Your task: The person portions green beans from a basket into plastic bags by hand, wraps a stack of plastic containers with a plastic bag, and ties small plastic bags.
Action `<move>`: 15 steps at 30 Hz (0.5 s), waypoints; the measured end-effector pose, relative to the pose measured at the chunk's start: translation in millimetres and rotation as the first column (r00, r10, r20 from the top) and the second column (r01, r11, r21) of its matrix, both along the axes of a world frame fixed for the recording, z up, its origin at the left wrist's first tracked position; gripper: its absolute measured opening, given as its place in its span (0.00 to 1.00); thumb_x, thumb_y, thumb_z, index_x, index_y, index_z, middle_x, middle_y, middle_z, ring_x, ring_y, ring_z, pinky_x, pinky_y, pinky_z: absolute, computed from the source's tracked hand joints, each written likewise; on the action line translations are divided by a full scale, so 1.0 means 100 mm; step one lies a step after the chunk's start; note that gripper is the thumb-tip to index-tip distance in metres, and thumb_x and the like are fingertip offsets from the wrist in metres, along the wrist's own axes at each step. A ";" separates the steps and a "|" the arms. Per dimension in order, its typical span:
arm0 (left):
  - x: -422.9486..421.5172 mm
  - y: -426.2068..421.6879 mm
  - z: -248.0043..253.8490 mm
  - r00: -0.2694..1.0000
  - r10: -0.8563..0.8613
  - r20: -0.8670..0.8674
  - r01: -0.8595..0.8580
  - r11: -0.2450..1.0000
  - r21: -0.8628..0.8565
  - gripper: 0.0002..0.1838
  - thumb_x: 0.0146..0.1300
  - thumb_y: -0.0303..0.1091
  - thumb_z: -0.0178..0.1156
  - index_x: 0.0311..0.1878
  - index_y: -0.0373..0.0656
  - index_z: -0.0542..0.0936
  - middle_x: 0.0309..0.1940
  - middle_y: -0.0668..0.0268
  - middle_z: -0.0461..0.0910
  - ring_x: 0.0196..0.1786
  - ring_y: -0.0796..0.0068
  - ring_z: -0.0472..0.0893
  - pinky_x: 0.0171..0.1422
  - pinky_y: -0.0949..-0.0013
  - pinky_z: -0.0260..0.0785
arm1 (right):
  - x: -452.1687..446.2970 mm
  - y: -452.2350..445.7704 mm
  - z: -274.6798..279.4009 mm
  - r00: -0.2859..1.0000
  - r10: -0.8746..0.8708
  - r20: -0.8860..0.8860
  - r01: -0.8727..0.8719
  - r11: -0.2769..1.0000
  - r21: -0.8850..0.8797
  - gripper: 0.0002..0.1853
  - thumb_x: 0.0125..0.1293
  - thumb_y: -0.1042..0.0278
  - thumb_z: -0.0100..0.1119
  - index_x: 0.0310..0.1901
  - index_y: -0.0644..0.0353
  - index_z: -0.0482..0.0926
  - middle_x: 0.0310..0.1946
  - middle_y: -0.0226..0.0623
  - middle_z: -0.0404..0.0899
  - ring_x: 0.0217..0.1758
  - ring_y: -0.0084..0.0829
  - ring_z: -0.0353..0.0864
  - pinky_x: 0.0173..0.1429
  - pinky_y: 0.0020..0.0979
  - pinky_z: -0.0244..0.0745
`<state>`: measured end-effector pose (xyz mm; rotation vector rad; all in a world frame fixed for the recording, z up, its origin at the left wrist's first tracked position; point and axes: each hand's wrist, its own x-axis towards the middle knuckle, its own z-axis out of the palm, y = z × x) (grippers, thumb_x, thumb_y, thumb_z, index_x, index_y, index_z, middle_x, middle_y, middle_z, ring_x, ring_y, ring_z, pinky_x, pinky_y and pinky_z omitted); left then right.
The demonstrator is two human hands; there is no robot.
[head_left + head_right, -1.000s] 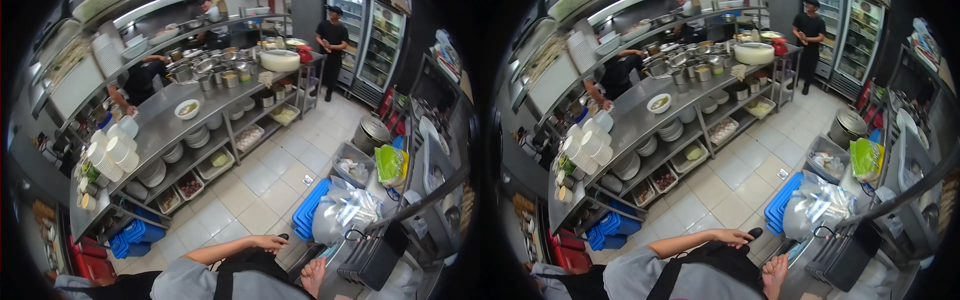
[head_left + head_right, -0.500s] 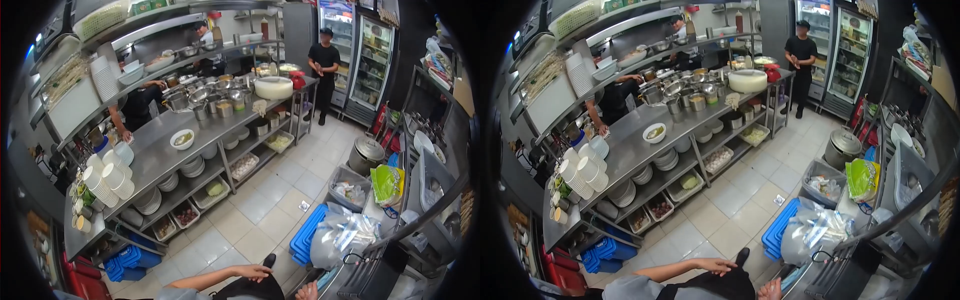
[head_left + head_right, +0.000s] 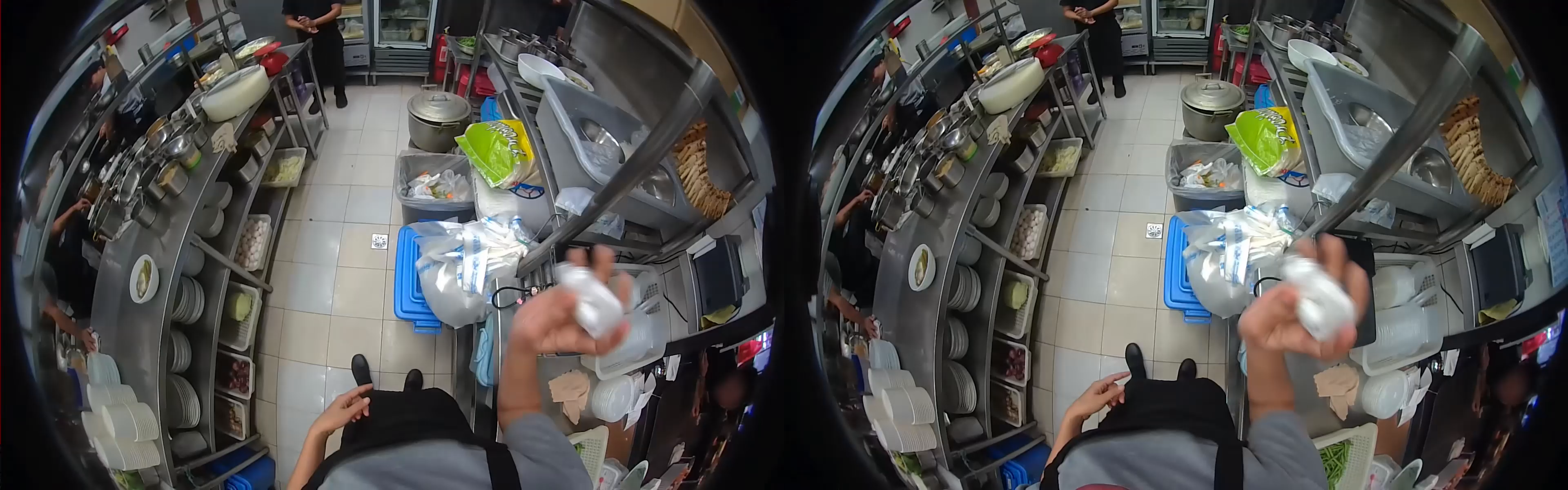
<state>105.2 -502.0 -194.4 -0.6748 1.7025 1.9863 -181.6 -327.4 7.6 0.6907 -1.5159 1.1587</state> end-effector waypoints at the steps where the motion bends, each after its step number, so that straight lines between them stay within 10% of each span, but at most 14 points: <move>1: 0.02 -0.07 0.03 1.000 0.004 -0.002 -0.004 1.000 -0.013 0.25 0.67 0.42 0.52 0.65 0.45 0.65 0.26 0.74 0.75 0.26 0.87 0.68 0.31 0.82 0.63 | -0.23 -0.09 0.04 0.992 -0.074 -0.106 0.072 0.997 -0.025 0.30 0.59 0.75 0.54 0.62 0.57 0.55 0.59 0.49 0.59 0.57 0.45 0.67 0.56 0.42 0.67; 3: 0.07 -0.20 0.05 0.999 0.037 -0.010 -0.037 0.999 0.009 0.25 0.67 0.41 0.52 0.65 0.45 0.65 0.25 0.73 0.75 0.26 0.87 0.68 0.31 0.82 0.63 | -0.77 -0.40 -0.09 0.977 -0.165 -0.138 0.167 0.986 0.005 0.28 0.58 0.71 0.58 0.60 0.60 0.60 0.60 0.52 0.58 0.60 0.48 0.63 0.60 0.42 0.62; 5: 0.12 -0.33 0.06 0.997 0.065 -0.031 -0.064 0.998 0.010 0.25 0.67 0.41 0.52 0.65 0.45 0.65 0.25 0.73 0.75 0.26 0.87 0.68 0.31 0.82 0.63 | -1.27 -0.81 -0.52 0.953 -0.114 0.282 0.021 0.949 0.315 0.33 0.55 0.77 0.60 0.63 0.54 0.61 0.67 0.55 0.48 0.69 0.60 0.48 0.68 0.52 0.51; 6: 0.17 -0.38 0.08 0.998 0.059 -0.024 -0.059 0.998 0.000 0.25 0.67 0.41 0.52 0.65 0.45 0.65 0.25 0.73 0.75 0.26 0.87 0.68 0.31 0.82 0.63 | -1.26 -0.93 -0.84 0.828 -0.424 0.365 0.134 0.784 0.607 0.35 0.54 0.73 0.62 0.64 0.51 0.61 0.69 0.52 0.43 0.69 0.65 0.43 0.67 0.56 0.51; 8: 0.15 -0.51 0.10 0.998 0.054 -0.036 -0.055 0.998 -0.024 0.26 0.67 0.41 0.53 0.65 0.45 0.64 0.26 0.73 0.75 0.26 0.87 0.68 0.31 0.82 0.63 | -1.27 -1.00 -1.72 0.543 -0.559 0.626 -0.275 0.587 0.762 0.37 0.53 0.61 0.64 0.64 0.52 0.60 0.70 0.52 0.39 0.69 0.67 0.41 0.62 0.66 0.54; 12: 0.15 -0.72 0.02 0.997 0.052 -0.048 -0.053 0.998 -0.026 0.25 0.67 0.41 0.51 0.65 0.46 0.65 0.26 0.72 0.75 0.27 0.86 0.69 0.31 0.81 0.64 | -0.64 -0.96 -2.74 0.535 -0.268 0.801 -0.699 0.392 0.598 0.30 0.57 0.59 0.58 0.61 0.57 0.64 0.56 0.58 0.67 0.59 0.57 0.67 0.60 0.50 0.65; 15: 0.06 -0.81 -0.02 0.990 -0.034 -0.135 0.027 0.998 -0.049 0.23 0.67 0.42 0.52 0.62 0.45 0.69 0.27 0.73 0.74 0.28 0.86 0.70 0.32 0.80 0.64 | -0.10 -0.86 -2.65 0.435 -0.428 0.792 -0.860 0.063 0.507 0.28 0.59 0.54 0.58 0.57 0.64 0.68 0.51 0.56 0.73 0.55 0.53 0.72 0.57 0.44 0.68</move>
